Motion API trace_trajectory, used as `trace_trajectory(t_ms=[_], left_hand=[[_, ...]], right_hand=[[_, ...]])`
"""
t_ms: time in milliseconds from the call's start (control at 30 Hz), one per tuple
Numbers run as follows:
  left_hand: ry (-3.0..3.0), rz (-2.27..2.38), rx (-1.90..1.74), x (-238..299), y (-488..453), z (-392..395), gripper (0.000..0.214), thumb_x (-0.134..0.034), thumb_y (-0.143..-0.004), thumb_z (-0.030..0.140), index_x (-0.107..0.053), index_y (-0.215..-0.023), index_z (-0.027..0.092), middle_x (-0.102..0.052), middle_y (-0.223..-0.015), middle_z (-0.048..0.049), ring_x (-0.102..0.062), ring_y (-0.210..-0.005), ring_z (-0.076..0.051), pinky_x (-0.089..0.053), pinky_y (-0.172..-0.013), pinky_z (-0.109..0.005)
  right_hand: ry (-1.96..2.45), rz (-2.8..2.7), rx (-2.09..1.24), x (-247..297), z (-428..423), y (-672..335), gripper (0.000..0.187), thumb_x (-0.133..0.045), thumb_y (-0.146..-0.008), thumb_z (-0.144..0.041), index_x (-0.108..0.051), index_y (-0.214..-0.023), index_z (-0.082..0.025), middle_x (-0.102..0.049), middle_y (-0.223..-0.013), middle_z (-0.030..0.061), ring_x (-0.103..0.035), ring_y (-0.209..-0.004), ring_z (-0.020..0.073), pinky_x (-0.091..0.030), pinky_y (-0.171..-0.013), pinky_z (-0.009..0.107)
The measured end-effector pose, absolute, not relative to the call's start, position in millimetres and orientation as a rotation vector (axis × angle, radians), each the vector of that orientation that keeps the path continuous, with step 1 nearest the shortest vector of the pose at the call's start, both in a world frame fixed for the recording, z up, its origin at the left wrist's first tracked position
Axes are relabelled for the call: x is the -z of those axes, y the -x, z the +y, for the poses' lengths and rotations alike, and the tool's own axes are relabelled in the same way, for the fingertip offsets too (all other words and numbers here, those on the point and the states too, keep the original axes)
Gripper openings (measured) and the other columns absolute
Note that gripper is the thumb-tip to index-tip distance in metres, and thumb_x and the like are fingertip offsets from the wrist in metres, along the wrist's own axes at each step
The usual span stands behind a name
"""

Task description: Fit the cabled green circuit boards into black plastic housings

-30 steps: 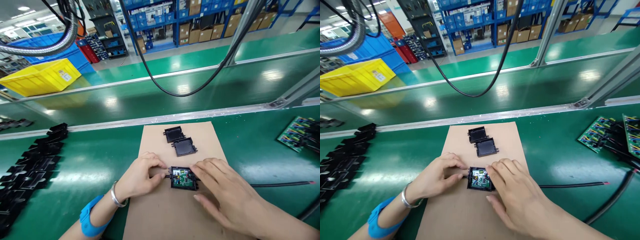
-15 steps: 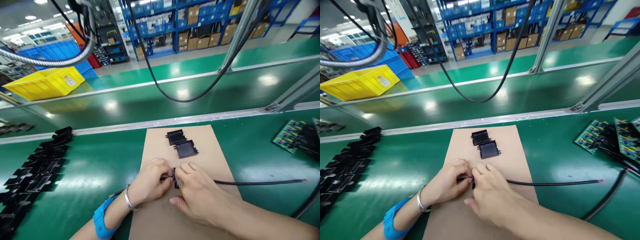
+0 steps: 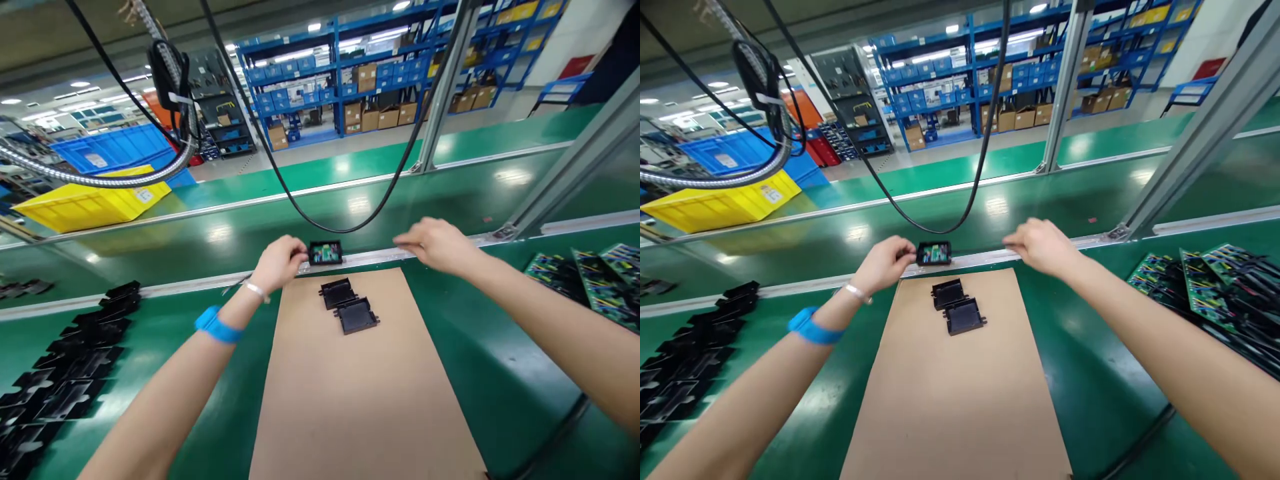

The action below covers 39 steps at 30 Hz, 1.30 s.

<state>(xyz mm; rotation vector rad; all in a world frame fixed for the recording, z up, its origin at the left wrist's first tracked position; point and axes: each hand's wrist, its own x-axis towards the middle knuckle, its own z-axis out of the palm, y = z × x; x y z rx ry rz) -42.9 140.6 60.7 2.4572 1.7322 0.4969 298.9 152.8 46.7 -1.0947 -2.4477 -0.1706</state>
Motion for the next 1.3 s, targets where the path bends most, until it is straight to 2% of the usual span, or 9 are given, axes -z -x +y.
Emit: trace_trajectory(t_ms=[167,333,467,633,767,867,967,1100,1300], left_hand=[[-2.449,1.745,-0.514,-40.8,23.6,163.9,0.039,-0.054,-0.086,0.027,-0.053,-0.121,0.009,-0.055,-0.119,-0.0166,-0.05,-0.114,-0.03,-0.039,-0.097,-0.044],[-2.584,1.257,-0.392,-8.5,-4.8,70.9,0.056,-0.065,-0.077,0.056,-0.059,-0.121,0.022,-0.05,-0.131,-0.0103,-0.043,-0.124,-0.031,-0.033,-0.105,-0.046],[-2.613,1.196,-0.379,9.5,-14.6,21.1,0.028,-0.06,-0.086,0.037,-0.065,-0.108,0.02,-0.046,-0.133,-0.0138,-0.042,-0.124,-0.033,-0.035,-0.101,-0.051],[-2.511,1.21,-0.496,-8.5,-6.6,-33.7,0.03,-0.059,-0.087,0.031,-0.06,-0.115,0.021,-0.047,-0.135,-0.012,-0.036,-0.131,-0.033,-0.031,-0.105,-0.051],[-2.075,0.987,-0.445,-36.0,-14.4,-83.0,0.051,-0.066,-0.082,0.042,-0.049,-0.126,0.022,-0.059,-0.118,-0.0072,-0.059,-0.102,-0.021,-0.048,-0.088,-0.032],[-1.933,1.114,-0.339,-40.2,-27.1,-96.4,0.016,-0.05,-0.093,0.032,-0.058,-0.101,0.021,-0.065,-0.085,-0.0002,-0.06,-0.072,-0.014,-0.046,-0.066,-0.024],[-1.921,1.342,-0.317,-34.6,-35.3,-90.8,0.027,-0.041,-0.095,0.032,-0.056,-0.077,0.019,-0.057,-0.062,0.0021,-0.049,-0.054,-0.012,-0.036,-0.053,-0.024],[-1.824,1.421,-0.311,-26.8,-39.0,-83.8,0.031,-0.045,-0.093,0.037,-0.052,-0.069,0.019,-0.055,-0.057,0.0019,-0.045,-0.049,-0.011,-0.031,-0.047,-0.023],[-1.246,1.17,-0.429,-19.7,-36.4,-79.0,0.038,-0.04,-0.093,0.052,-0.053,-0.091,0.017,-0.066,-0.075,-0.0018,-0.044,-0.038,-0.005,-0.029,-0.036,-0.016]], right_hand=[[1.152,-2.466,0.01,-64.1,147.6,-272.6,0.037,-0.041,-0.093,-0.025,-0.066,-0.11,-0.005,-0.064,-0.113,0.0091,-0.053,-0.114,0.0315,-0.042,-0.077,0.035],[0.894,-2.788,-0.672,-44.7,8.6,-267.5,0.012,-0.07,-0.079,-0.031,-0.067,-0.081,-0.019,-0.064,-0.079,-0.0025,-0.061,-0.077,0.0131,-0.049,-0.069,0.023],[1.045,-2.835,-0.784,-31.0,-80.3,-266.2,0.037,-0.081,-0.063,-0.037,-0.063,-0.088,-0.016,-0.063,-0.09,0.0075,-0.059,-0.085,0.0246,-0.051,-0.072,0.034],[1.13,-2.649,-0.736,-20.7,-113.3,-258.4,0.003,-0.06,-0.081,-0.017,-0.062,-0.082,-0.019,-0.062,-0.091,0.0063,-0.056,-0.09,0.0233,-0.044,-0.081,0.035],[1.173,-2.418,-1.007,-28.2,-101.0,-257.5,0.02,-0.045,-0.092,-0.016,-0.061,-0.08,-0.019,-0.061,-0.08,0.0032,-0.055,-0.077,0.0172,-0.042,-0.07,0.03],[1.31,-2.232,-1.31,-33.1,-78.4,-257.1,0.02,-0.051,-0.092,-0.026,-0.058,-0.075,-0.019,-0.059,-0.068,-0.0016,-0.053,-0.063,0.0126,-0.037,-0.058,0.025],[1.439,-2.088,-1.433,-32.9,-57.8,-253.2,0.018,-0.053,-0.09,-0.029,-0.058,-0.076,-0.019,-0.058,-0.065,-0.0034,-0.053,-0.058,0.011,-0.036,-0.053,0.023],[1.469,-2.369,-0.885,-32.0,-50.4,-235.1,0.014,-0.051,-0.085,-0.016,-0.055,-0.073,-0.018,-0.06,-0.067,0.0004,-0.054,-0.063,0.0144,-0.038,-0.055,0.025],[1.22,-2.774,0.134,-39.5,-55.0,-194.1,0.011,-0.055,-0.072,-0.005,-0.057,-0.077,-0.014,-0.058,-0.073,0.0101,-0.055,-0.068,0.0239,-0.032,-0.043,0.028]])
